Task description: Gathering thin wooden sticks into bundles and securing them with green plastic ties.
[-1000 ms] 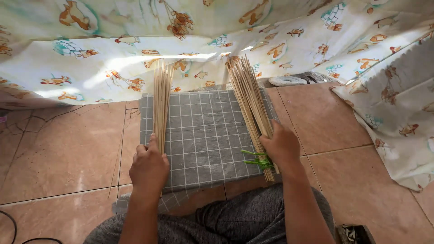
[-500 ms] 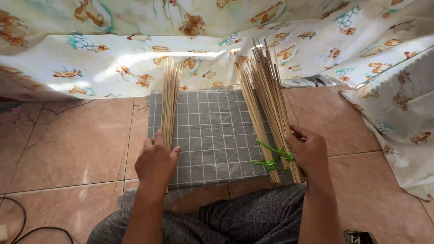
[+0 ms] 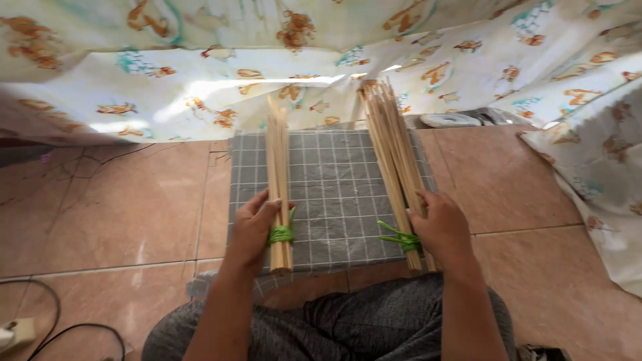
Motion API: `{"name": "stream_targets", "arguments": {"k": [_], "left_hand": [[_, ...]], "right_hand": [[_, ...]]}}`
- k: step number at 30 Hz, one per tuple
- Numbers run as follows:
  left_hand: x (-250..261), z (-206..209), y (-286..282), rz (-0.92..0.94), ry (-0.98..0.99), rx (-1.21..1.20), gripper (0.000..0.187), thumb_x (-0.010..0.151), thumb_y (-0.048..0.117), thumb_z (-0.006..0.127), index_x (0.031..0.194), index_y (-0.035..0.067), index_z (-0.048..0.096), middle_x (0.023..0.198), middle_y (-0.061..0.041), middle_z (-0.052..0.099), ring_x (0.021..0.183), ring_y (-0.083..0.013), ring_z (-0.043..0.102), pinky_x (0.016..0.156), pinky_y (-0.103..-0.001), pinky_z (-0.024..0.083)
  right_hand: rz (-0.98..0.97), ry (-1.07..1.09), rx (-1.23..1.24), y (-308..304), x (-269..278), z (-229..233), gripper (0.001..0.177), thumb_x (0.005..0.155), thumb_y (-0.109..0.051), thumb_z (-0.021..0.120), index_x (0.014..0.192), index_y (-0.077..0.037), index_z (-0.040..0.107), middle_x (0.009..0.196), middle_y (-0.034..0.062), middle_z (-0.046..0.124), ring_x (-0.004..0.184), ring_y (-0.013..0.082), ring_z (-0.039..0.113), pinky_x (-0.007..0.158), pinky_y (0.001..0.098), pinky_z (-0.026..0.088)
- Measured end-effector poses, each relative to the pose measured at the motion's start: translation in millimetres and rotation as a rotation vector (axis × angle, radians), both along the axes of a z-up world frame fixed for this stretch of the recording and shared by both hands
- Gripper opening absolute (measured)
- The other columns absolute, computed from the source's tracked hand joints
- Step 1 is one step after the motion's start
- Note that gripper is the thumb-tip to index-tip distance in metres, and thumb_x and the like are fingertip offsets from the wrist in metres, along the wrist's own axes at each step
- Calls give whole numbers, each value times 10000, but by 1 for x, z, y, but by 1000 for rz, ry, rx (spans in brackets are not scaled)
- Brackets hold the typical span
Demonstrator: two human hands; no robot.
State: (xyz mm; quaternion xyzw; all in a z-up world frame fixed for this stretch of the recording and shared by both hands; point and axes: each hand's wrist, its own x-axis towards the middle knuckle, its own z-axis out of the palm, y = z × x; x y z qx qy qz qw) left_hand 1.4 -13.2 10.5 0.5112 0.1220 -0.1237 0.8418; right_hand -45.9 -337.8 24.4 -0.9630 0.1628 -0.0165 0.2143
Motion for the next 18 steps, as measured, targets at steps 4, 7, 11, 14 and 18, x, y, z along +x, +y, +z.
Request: {"name": "stream_targets", "arguments": {"k": [4, 7, 11, 14, 18], "left_hand": [[-10, 3, -13, -65, 26, -248, 595, 865, 82, 648, 1438, 10, 505, 1103, -259, 736, 828, -294, 738, 670, -398, 598], [-15, 0, -20, -203, 67, -340, 627, 837, 65, 636, 1430, -17, 452, 1103, -250, 723, 855, -325, 736, 663, -429, 604], [-16, 1, -30, -205, 33, -392, 636, 781, -12, 546, 1407, 76, 472, 978, -167, 638, 846, -312, 675, 748, -479, 562], [-12, 2, -32, -135, 1, -390, 587, 841, 48, 564, 1417, 108, 469, 876, -91, 569, 765, -225, 606, 712, -421, 533], [-10, 13, -39, -5, 1, -356, 332, 1006, 212, 591, 1309, 101, 512, 766, -30, 480, 617, -118, 475, 533, -267, 415]], "right_hand": [[22, -202, 178, 36, -2, 8, 385, 968, -266, 711, 1297, -66, 714, 1058, 156, 681, 1071, 352, 692, 925, 480, 545], [95, -248, 465, 65, -7, 16, 394, 918, -288, 766, 1249, -76, 732, 1025, 196, 735, 1008, 369, 727, 886, 463, 570], [340, -37, 816, 94, -20, 32, 367, 918, -184, 678, 1232, -5, 743, 1064, 268, 770, 1052, 458, 745, 925, 576, 563], [534, -58, 827, 101, -27, 30, 383, 840, -94, 759, 1219, -37, 747, 1091, 243, 785, 1050, 491, 750, 906, 616, 574], [656, -185, 651, 115, -28, 29, 256, 758, -67, 825, 1004, -46, 758, 1078, 37, 762, 840, 146, 754, 777, 274, 658]]}}
